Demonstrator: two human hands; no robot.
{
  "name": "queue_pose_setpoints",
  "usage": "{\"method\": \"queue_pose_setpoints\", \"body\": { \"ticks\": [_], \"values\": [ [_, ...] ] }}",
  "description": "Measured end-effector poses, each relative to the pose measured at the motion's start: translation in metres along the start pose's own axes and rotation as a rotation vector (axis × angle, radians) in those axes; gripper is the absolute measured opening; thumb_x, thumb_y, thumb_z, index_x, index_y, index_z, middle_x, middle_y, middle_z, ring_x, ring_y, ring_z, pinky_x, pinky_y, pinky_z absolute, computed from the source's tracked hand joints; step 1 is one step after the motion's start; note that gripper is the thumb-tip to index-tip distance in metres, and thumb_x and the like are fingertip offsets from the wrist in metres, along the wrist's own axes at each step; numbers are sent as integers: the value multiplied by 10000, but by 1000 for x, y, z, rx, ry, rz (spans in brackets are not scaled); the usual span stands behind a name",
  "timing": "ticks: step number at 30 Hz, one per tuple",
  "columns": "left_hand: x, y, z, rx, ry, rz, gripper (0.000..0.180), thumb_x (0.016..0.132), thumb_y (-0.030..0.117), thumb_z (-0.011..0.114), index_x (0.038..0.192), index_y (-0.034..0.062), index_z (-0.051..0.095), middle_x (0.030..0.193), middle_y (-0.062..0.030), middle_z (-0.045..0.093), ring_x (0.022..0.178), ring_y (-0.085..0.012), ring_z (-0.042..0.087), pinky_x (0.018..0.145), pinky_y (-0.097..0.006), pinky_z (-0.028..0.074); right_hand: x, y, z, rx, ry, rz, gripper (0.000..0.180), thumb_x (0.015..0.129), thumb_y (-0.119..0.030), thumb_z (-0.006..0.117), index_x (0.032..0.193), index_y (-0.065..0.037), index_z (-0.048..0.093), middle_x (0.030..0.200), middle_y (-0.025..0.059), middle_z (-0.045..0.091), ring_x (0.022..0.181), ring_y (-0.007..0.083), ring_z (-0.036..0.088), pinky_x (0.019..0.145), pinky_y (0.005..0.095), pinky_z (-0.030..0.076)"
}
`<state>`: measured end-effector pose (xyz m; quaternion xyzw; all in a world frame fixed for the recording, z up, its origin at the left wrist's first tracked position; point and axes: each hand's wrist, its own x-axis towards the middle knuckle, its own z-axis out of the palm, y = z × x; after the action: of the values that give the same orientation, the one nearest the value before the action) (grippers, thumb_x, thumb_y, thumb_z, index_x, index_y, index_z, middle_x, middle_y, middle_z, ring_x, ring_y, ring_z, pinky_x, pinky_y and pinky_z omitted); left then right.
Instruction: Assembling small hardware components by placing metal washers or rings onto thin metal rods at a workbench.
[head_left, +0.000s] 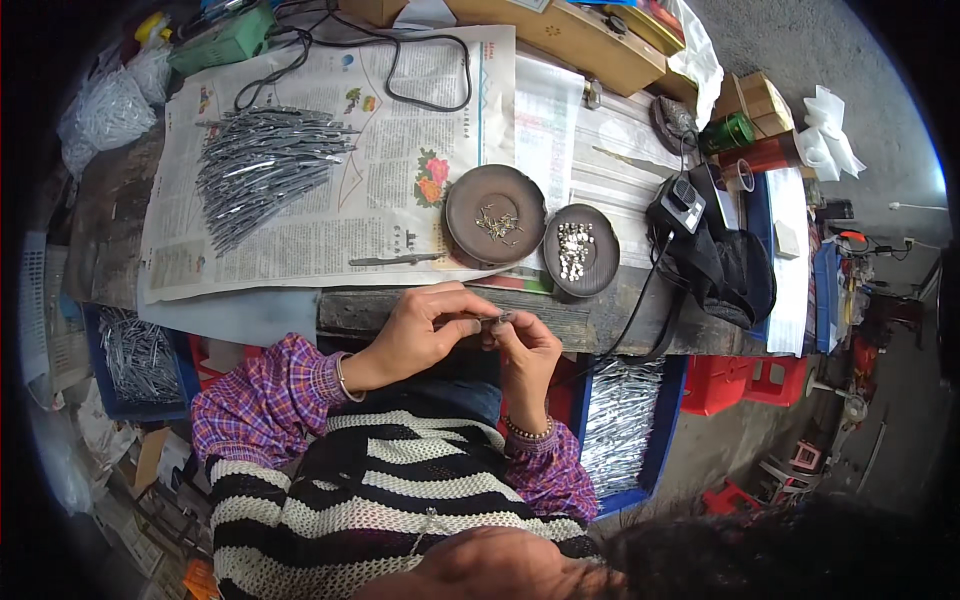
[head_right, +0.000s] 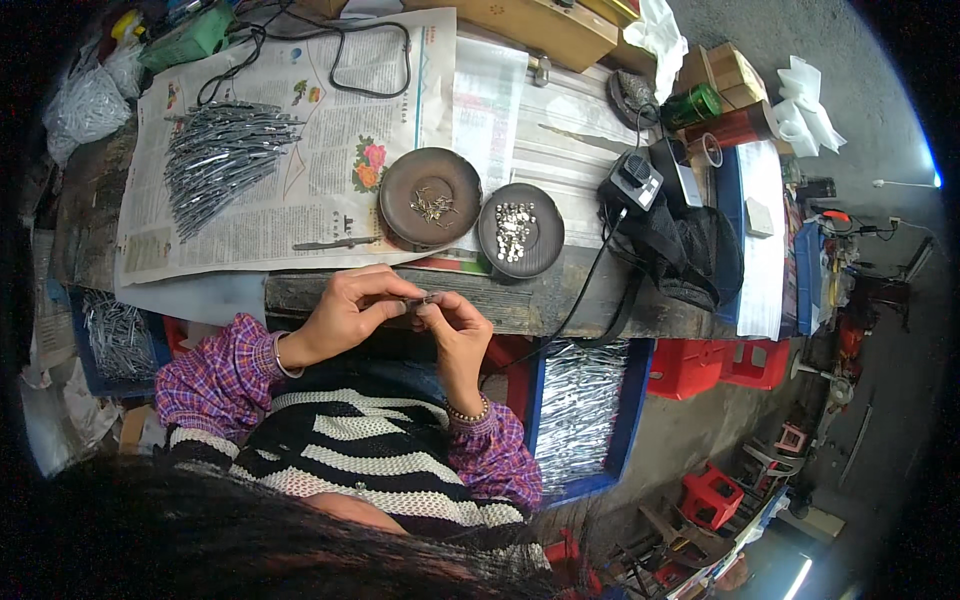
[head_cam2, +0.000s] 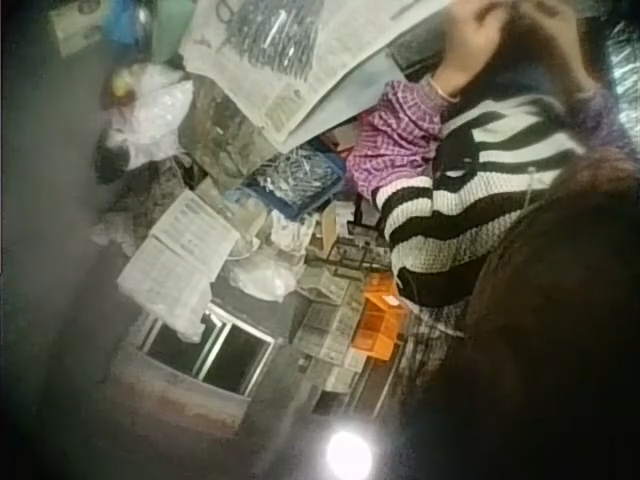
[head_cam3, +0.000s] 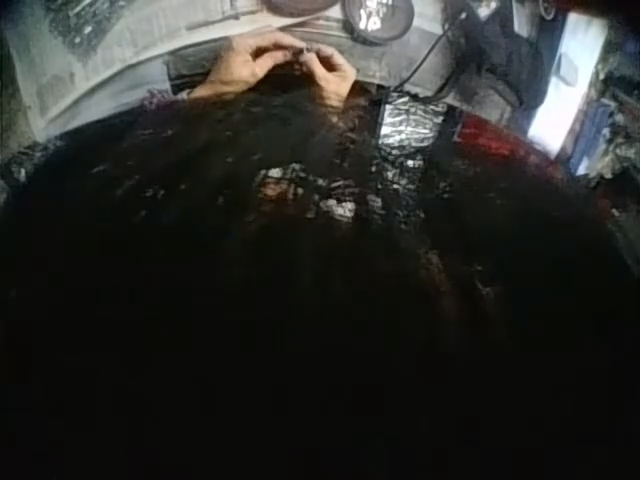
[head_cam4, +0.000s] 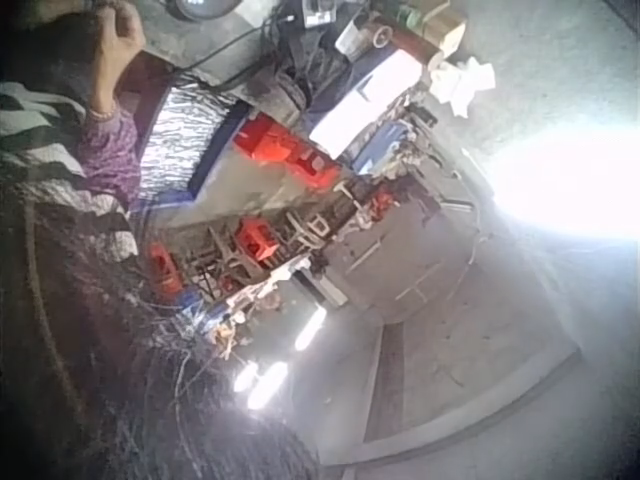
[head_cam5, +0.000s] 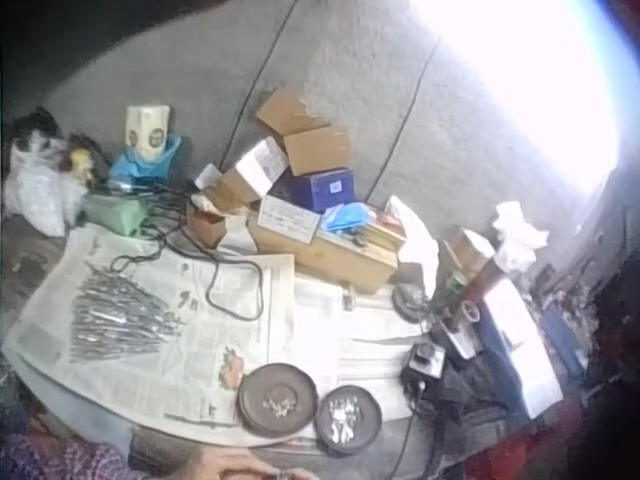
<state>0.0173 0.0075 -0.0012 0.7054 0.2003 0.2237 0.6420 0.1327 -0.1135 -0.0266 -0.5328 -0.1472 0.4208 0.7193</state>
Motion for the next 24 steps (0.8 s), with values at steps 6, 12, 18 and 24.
{"method": "queue_pose_setpoints", "body": {
  "ticks": [6,12,18,24],
  "values": [
    [-1,1,-2,61,35,40,196,767,-58,614,945,8,662,861,-93,657,779,-193,636,689,-279,490,0,-8,0,-41,-36,82,102,870,-63,615,869,36,638,785,85,657,623,108,586,582,215,480],
    [-1,0,-2,99,22,46,197,772,-54,615,951,9,667,857,-94,656,772,-188,635,689,-281,490,-1,-5,-1,-23,-46,88,156,897,-113,590,864,32,634,774,103,657,597,108,585,559,211,481],
    [0,-1,-1,84,9,85,225,766,-61,614,966,19,681,845,-97,651,764,-186,629,685,-276,488,-2,-1,-1,-21,-38,45,169,907,-129,584,874,33,622,773,98,654,602,106,589,564,216,487],
    [1,-4,1,44,49,109,255,752,-67,596,961,41,695,816,-93,644,713,-193,619,621,-279,480,-4,-1,3,-106,-19,-65,111,899,-70,583,896,33,623,794,68,655,647,103,605,593,224,501]
  ]
}}
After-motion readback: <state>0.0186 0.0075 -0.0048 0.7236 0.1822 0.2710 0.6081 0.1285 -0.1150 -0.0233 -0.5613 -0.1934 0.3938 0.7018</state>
